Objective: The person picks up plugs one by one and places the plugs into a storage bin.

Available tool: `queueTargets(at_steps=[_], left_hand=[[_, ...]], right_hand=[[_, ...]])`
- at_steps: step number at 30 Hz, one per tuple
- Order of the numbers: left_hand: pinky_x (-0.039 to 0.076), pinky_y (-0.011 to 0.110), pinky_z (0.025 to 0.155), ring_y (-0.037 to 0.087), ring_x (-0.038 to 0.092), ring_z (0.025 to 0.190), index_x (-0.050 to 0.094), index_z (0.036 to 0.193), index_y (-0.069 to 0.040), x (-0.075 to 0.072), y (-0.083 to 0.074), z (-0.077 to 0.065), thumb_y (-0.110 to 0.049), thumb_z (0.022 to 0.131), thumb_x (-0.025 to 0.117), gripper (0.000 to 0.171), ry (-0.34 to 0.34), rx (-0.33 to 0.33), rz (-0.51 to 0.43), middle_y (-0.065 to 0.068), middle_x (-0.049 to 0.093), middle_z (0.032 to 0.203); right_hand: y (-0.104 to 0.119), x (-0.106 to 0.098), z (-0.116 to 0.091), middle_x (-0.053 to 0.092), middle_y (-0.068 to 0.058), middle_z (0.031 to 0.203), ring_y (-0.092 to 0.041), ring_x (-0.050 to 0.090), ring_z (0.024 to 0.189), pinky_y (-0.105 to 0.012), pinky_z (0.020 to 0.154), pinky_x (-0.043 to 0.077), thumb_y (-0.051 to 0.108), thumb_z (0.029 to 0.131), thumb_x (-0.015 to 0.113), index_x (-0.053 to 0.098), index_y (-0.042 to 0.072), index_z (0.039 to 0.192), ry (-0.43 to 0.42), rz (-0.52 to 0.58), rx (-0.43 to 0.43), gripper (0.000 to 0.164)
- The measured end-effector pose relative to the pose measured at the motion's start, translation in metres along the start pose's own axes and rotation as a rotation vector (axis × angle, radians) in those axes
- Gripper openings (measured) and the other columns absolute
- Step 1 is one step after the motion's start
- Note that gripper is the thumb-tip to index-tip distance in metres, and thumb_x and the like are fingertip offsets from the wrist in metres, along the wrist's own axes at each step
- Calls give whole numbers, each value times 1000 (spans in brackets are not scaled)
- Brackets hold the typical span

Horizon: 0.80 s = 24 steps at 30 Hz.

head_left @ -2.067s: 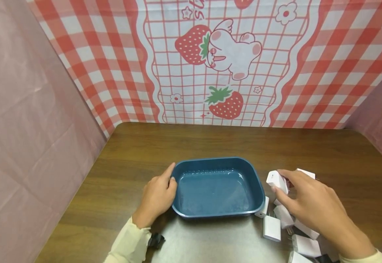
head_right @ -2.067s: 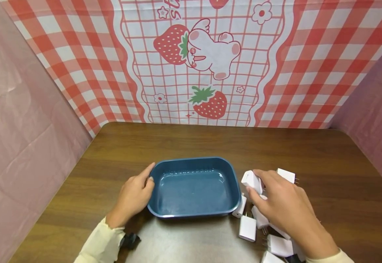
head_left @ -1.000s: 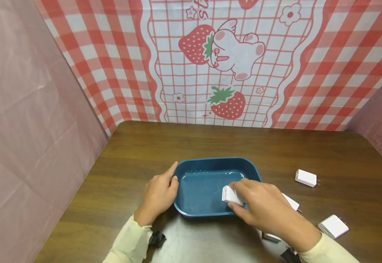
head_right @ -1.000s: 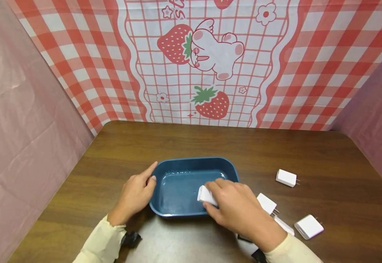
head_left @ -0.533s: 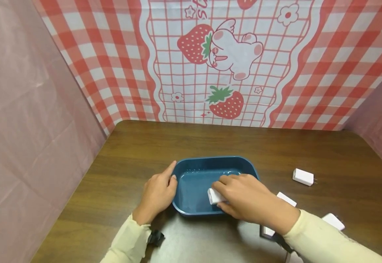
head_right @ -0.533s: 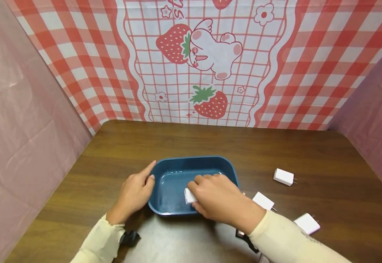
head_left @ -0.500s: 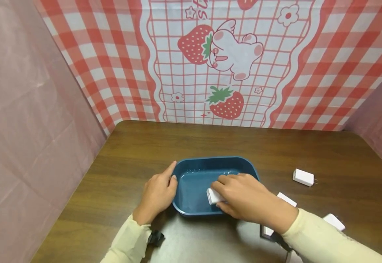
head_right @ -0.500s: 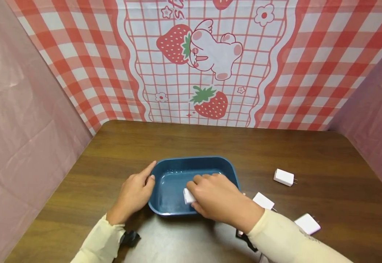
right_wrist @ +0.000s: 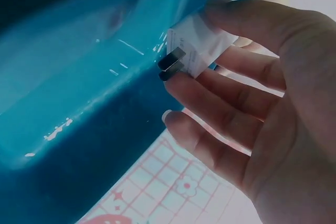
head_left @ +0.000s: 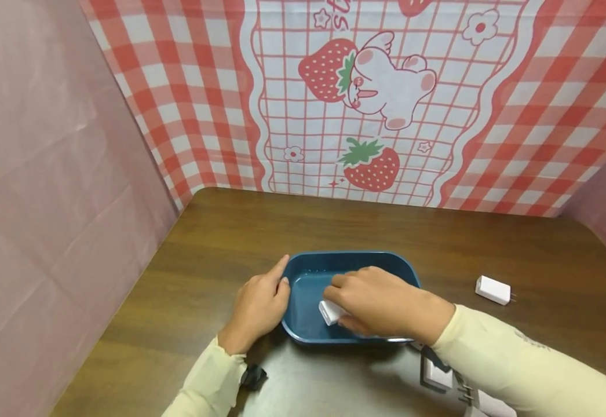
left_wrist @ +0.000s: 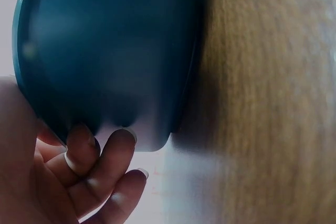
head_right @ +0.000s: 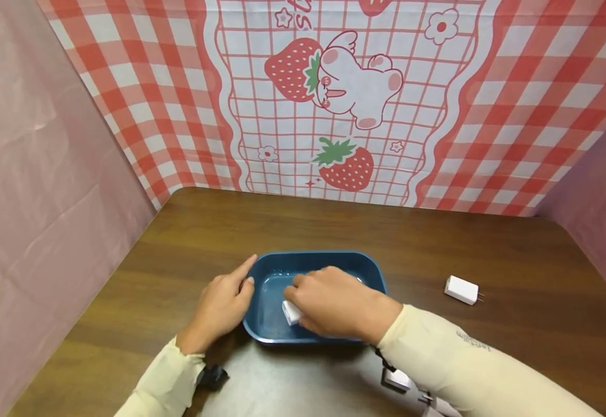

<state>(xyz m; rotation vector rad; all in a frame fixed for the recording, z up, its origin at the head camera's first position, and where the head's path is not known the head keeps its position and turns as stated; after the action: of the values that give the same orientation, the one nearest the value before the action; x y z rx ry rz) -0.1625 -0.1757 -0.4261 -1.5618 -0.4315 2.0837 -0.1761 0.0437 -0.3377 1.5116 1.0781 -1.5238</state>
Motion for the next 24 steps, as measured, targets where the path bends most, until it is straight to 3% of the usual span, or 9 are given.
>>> queueTargets(at_steps=[9,16,24], left_hand=[[51,50,67,32,70,83,56,145,-12,-2,2,1,-22,97,56,48,6,14,-19,17,73,106],[49,46,64,25,63,69,56,144,-9,0,-1,0,-20,97,57,48,10,27,-21,14,69,82],[50,47,64,27,65,72,58,143,-10,2,-1,-1,-18,96,58,47,-13,20,-34,14,71,86]], right_hand=[[2,1,26,64,4,86,-10,60,70,-29,66,52,36,87,78,70,14,106,49,-44,-91,30],[0,11,32,64,6,89,-10,62,74,-29,66,52,38,88,76,68,16,105,31,-95,-141,29],[0,20,36,66,6,94,-9,65,78,-27,66,53,43,88,76,69,17,108,45,-146,-180,33]])
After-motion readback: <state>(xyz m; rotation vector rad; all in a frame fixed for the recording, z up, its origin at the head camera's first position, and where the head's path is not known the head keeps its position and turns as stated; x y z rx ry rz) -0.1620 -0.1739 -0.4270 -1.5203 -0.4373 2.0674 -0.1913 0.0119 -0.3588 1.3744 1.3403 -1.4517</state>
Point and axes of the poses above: each hand's wrist, its own z-axis towards the middle knuckle, its own x-axis out of the palm, y = z × x, the point moved 1 cm from there along z, towards the middle knuckle
